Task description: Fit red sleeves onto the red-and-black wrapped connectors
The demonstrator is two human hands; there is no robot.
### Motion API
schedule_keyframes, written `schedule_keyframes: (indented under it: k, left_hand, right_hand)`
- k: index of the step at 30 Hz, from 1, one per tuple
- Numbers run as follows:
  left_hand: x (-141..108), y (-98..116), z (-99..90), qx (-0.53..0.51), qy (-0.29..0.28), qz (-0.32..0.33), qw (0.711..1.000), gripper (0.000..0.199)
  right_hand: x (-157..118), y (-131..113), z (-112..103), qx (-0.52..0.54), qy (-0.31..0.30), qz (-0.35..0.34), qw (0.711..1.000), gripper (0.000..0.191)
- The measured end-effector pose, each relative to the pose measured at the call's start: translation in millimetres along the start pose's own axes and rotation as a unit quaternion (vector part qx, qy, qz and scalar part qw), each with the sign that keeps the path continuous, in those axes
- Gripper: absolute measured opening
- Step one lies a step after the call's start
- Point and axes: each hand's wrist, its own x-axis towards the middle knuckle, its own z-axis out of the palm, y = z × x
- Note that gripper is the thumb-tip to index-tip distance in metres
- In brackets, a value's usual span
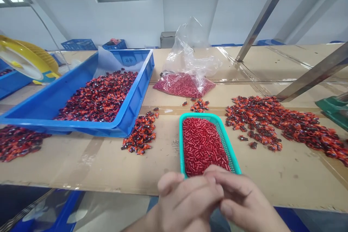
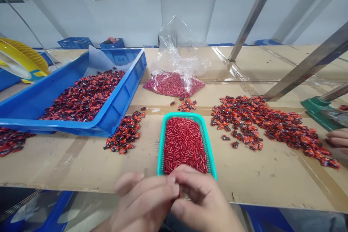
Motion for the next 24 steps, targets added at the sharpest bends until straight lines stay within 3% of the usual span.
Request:
schedule_keyframes:
  k: [2, 3, 5, 7, 8, 10, 12, 15, 17, 19, 21, 24]
  left_hand:
    - [16.7, -29.1, 8.1, 0.043, -0.028, 0.041, 0.998, 0.008]
    - [25.3, -48.0, 10.8, 0.098, -0.053, 0.027, 0.993, 0.014]
    - [40.3, -90.8, 14.1, 0.206, -0.15, -0.043, 0.966, 0.016]
    - [51.1, -134.1, 16.5, 0.25, -0.193, -0.088, 0.945, 0.01]
    - [55.0, -153.5, 18.0, 0.268, -0.213, -0.109, 0.933, 0.011]
    - [60.5, -184.4, 22.5, 0.294, -0.246, -0.143, 0.913, 0.022]
    - [64.1, -203.3, 28.5, 0.303, -0.268, -0.164, 0.9, 0.03]
    - [68.1, -213.2, 36.6, 0.29, -0.284, -0.177, 0.897, 0.033]
    - [70.0, -211.6, 38.5, 0.267, -0.282, -0.179, 0.904, 0.033]
    - [70.0, -204.5, 36.5, 0.232, -0.27, -0.173, 0.918, 0.03]
    - [66.5, -191.2, 30.7, 0.186, -0.245, -0.16, 0.938, 0.021]
    - [53.0, -159.9, 17.8, 0.101, -0.182, -0.137, 0.969, 0.005]
  right_hand:
    - [1.4, 15.8, -24.3, -0.084, 0.1, -0.01, 0.991, 0.046]
    - [1.7, 25.5, -40.3, -0.148, 0.16, -0.017, 0.976, 0.045]
    - [2.0, 46.6, -76.1, -0.303, 0.267, -0.033, 0.914, 0.05]
    - [1.9, 66.3, -109.5, -0.462, 0.304, -0.014, 0.833, 0.06]
    - [1.8, 74.5, -122.6, -0.497, 0.314, -0.005, 0.809, 0.065]
    - [1.8, 85.4, -137.7, -0.537, 0.326, 0.009, 0.778, 0.075]
    - [2.1, 87.4, -136.9, -0.553, 0.342, 0.013, 0.76, 0.08]
    - [5.4, 74.2, -112.8, -0.578, 0.339, -0.072, 0.739, 0.063]
    - [10.8, 59.5, -90.1, -0.581, 0.269, -0.18, 0.747, 0.039]
    - [18.5, 46.4, -69.0, -0.598, 0.171, -0.243, 0.745, 0.027]
    - [27.3, 38.9, -53.7, -0.634, 0.112, -0.242, 0.726, 0.027]
    - [38.1, 38.4, -42.9, -0.664, 0.093, -0.211, 0.711, 0.027]
